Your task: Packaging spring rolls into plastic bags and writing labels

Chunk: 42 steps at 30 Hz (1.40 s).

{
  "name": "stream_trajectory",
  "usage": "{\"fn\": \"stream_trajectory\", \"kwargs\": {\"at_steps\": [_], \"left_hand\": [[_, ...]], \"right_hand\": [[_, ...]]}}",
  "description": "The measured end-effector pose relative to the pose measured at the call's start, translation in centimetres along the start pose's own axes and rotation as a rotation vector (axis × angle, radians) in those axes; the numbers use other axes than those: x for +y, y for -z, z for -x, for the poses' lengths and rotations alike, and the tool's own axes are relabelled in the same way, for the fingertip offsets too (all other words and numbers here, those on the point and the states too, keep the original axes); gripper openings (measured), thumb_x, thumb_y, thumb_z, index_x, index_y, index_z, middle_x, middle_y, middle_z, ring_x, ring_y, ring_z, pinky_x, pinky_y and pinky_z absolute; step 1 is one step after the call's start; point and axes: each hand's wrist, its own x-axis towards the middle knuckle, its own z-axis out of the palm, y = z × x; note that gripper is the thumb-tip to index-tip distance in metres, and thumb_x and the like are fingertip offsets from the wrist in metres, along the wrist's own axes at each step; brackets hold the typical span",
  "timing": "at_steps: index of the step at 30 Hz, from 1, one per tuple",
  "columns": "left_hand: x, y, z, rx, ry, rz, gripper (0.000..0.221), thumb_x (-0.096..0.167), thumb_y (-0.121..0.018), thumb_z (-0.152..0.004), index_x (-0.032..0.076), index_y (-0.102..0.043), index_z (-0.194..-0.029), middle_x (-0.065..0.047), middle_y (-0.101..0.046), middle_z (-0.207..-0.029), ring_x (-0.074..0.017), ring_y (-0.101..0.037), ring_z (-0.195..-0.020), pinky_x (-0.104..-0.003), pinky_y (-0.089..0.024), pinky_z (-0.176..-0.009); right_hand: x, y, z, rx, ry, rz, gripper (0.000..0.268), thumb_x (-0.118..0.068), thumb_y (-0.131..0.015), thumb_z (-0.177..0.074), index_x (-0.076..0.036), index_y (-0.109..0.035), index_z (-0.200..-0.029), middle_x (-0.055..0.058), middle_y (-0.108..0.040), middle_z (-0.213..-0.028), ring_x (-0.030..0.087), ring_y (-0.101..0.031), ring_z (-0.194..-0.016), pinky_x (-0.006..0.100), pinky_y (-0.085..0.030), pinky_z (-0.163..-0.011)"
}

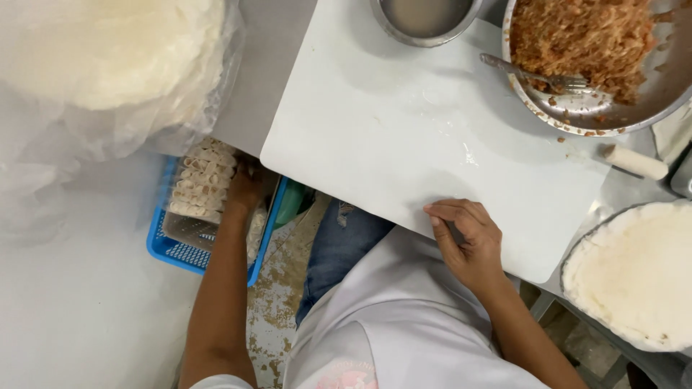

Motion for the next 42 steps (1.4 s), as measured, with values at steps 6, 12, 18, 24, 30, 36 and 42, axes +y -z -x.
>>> {"fn": "stream_trajectory", "kwargs": {"at_steps": [6, 12, 18, 24, 30, 36, 42], "left_hand": [[-8.6, -5.9, -7.5, 0.06, -0.064, -0.064, 0.055, 0.046, -0.065, -0.086, -0.001, -0.066, -0.114, -0.026, -0.074, -0.103, -0.0475, -0.07, -0.103, -0.058, -0.058, -0.082], [-9.6, -6.1, -7.4, 0.206, -0.195, -0.104, 0.034, 0.035, -0.063, -0.093, 0.006, -0.074, -0.108, -0.021, -0.076, -0.096, -0.0433, -0.072, -0.096, -0.054, -0.058, -0.079], [-10.9, -6.1, -6.5, 0.378, -0.392, -0.145, 0.023, 0.023, -0.061, -0.101, 0.013, -0.081, -0.102, -0.016, -0.078, -0.089, -0.0391, -0.075, -0.089, -0.05, -0.057, -0.076], [-6.5, -1.7, 5.7, 0.392, -0.351, 0.06, 0.016, 0.018, -0.068, -0.095, 0.007, -0.077, -0.101, -0.011, -0.078, -0.09, -0.0277, -0.071, -0.083, -0.042, -0.05, -0.071], [2.4, 4.3, 14.6, 0.431, -0.34, -0.046, 0.027, 0.021, -0.056, -0.105, 0.018, -0.073, -0.126, -0.007, -0.074, -0.075, -0.0204, -0.064, -0.062, -0.038, -0.05, -0.061], [14.5, 7.6, 11.1, 0.632, -0.878, -0.473, 0.041, 0.002, -0.063, -0.097, 0.007, -0.066, -0.137, -0.018, -0.052, -0.153, -0.0386, -0.053, -0.135, -0.053, -0.047, -0.103], [16.9, 8.3, -8.8, 1.035, -0.687, -1.146, 0.018, 0.022, -0.061, -0.09, 0.019, -0.076, -0.098, 0.0, -0.065, -0.111, -0.0254, -0.062, -0.103, -0.043, -0.043, -0.079]], "right_hand": [[0.8, -0.3, 0.4, 0.007, 0.031, 0.007, 0.01, 0.004, -0.067, -0.096, -0.004, -0.071, -0.09, 0.008, -0.078, -0.091, 0.034, -0.074, -0.085, 0.044, -0.052, -0.075], [-0.1, 0.1, -0.4, 0.003, 0.02, -0.007, 0.012, 0.003, -0.066, -0.096, -0.004, -0.07, -0.087, 0.008, -0.078, -0.09, 0.034, -0.074, -0.084, 0.043, -0.052, -0.074], [-0.1, 0.5, -0.6, 0.006, -0.013, -0.013, 0.008, -0.002, -0.067, -0.094, -0.006, -0.074, -0.091, 0.007, -0.078, -0.087, 0.032, -0.076, -0.085, 0.042, -0.053, -0.074], [0.3, 0.6, 0.2, -0.076, -0.01, 0.046, 0.014, -0.007, -0.061, -0.098, -0.01, -0.071, -0.108, 0.006, -0.074, -0.101, 0.021, -0.071, -0.092, 0.034, -0.05, -0.086], [0.5, 0.8, 0.3, -0.094, -0.009, 0.032, 0.016, -0.01, -0.061, -0.098, -0.009, -0.071, -0.11, 0.006, -0.073, -0.1, 0.02, -0.07, -0.091, 0.035, -0.049, -0.088], [-0.3, 1.8, 0.2, -0.106, 0.004, -0.062, 0.016, -0.009, -0.057, -0.1, -0.009, -0.07, -0.11, 0.005, -0.074, -0.1, 0.021, -0.07, -0.091, 0.035, -0.048, -0.089], [-2.3, 6.5, 3.4, -0.041, 0.009, -0.095, 0.02, -0.014, -0.058, -0.101, -0.005, -0.069, -0.115, 0.009, -0.075, -0.106, 0.028, -0.071, -0.094, 0.038, -0.055, -0.085]]}}
